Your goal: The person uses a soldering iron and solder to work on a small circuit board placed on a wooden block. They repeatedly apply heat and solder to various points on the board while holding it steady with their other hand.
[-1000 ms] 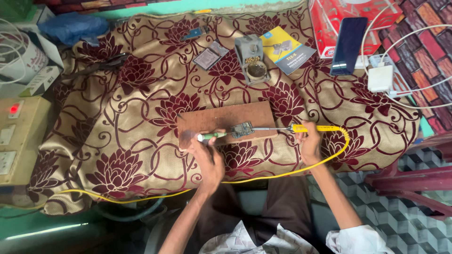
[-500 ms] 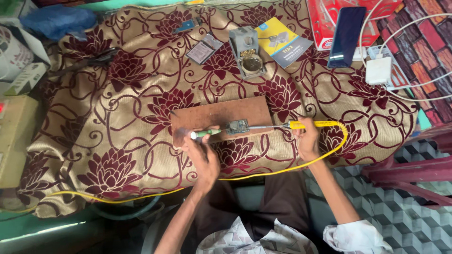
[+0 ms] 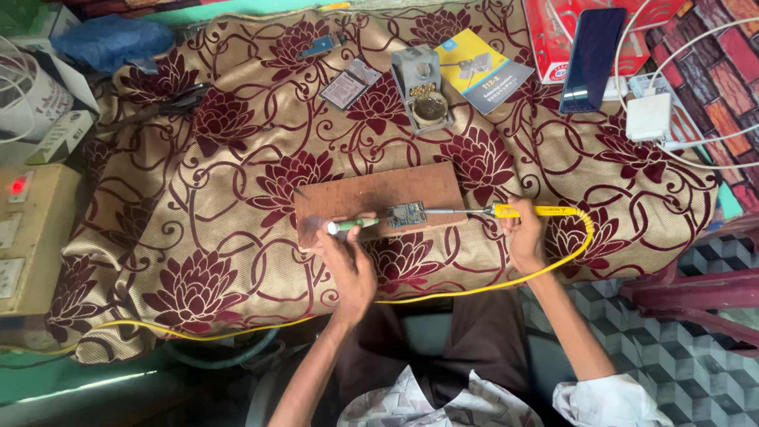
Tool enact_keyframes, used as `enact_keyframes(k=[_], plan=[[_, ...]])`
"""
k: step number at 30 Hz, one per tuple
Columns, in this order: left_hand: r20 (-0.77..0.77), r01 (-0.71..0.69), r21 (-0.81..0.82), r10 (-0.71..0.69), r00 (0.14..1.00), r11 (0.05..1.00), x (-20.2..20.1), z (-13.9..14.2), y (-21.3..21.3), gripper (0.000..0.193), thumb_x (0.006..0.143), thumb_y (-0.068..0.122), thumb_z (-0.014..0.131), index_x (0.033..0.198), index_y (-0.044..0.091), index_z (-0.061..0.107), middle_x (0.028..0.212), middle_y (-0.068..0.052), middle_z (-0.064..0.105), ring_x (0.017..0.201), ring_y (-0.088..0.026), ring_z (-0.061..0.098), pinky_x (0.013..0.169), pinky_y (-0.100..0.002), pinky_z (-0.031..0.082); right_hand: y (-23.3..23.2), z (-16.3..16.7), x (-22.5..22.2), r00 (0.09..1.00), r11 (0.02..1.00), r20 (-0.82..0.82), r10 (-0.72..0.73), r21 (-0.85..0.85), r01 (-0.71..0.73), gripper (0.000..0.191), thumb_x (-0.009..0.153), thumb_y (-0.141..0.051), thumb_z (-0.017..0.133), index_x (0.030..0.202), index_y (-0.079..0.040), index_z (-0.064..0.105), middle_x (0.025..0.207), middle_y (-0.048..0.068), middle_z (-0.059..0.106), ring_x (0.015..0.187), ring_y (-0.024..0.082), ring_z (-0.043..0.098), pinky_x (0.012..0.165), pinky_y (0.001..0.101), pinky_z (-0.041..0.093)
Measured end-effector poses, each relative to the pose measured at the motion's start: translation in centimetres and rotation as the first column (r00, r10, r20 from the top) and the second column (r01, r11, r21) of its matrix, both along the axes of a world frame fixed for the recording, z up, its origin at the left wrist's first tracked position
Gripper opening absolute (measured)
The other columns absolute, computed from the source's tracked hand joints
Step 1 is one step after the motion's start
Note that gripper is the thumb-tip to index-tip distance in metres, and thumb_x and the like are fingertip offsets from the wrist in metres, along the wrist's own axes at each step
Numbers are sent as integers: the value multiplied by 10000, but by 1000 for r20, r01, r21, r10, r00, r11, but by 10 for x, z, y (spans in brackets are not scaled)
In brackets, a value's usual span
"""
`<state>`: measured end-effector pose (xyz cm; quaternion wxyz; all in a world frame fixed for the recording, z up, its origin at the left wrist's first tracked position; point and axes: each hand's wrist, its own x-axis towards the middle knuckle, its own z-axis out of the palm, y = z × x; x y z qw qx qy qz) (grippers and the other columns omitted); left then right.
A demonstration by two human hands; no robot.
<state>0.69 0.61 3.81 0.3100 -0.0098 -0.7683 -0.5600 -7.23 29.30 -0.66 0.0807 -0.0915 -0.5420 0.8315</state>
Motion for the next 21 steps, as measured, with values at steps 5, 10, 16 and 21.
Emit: enact_keyframes(k=[5, 10, 16, 21], plan=[[-32, -21, -95, 18, 999, 995, 2, -3, 0, 198, 1070, -14, 470, 1262, -14, 427, 1179, -141, 676, 1074, -272, 523, 1009, -415, 360, 2, -3, 1, 998, 1000, -48, 29, 7, -29, 250, 976, -215, 578, 775, -79, 522, 640, 4, 439, 574, 115, 440, 533, 255, 341], [-65, -122, -208, 111, 992, 970, 1, -22, -2, 473, 1015, -43, 496, 1449, -83, 311, 1236, -188, 564, 1096, -325, 469, 1035, -473, 310, -1, -3, -1, 993, 997, -89, -80, -22, 78, 334, 997, -228, 577, 708, -110, 457, 610, -5, 387, 526, 123, 413, 513, 272, 344], [-143, -126, -241, 93, 985, 962, 2, -31, -4, 550, 1022, -63, 496, 1497, -100, 223, 1294, -179, 556, 1143, -315, 461, 1093, -475, 270, 1, -3, -1, 998, 998, -27, -51, -30, 50, 263, 966, -199, 600, 744, -99, 500, 611, -7, 391, 505, 123, 413, 488, 269, 321], [-73, -82, -227, 67, 995, 970, 4, -17, -2, 474, 996, -80, 493, 1431, -67, 306, 1243, -166, 610, 1114, -297, 463, 1082, -460, 247, 3, -9, 2, 999, 999, -35, -31, 9, 32, 227, 970, -192, 612, 800, -62, 537, 618, -1, 406, 529, 125, 436, 501, 265, 339]])
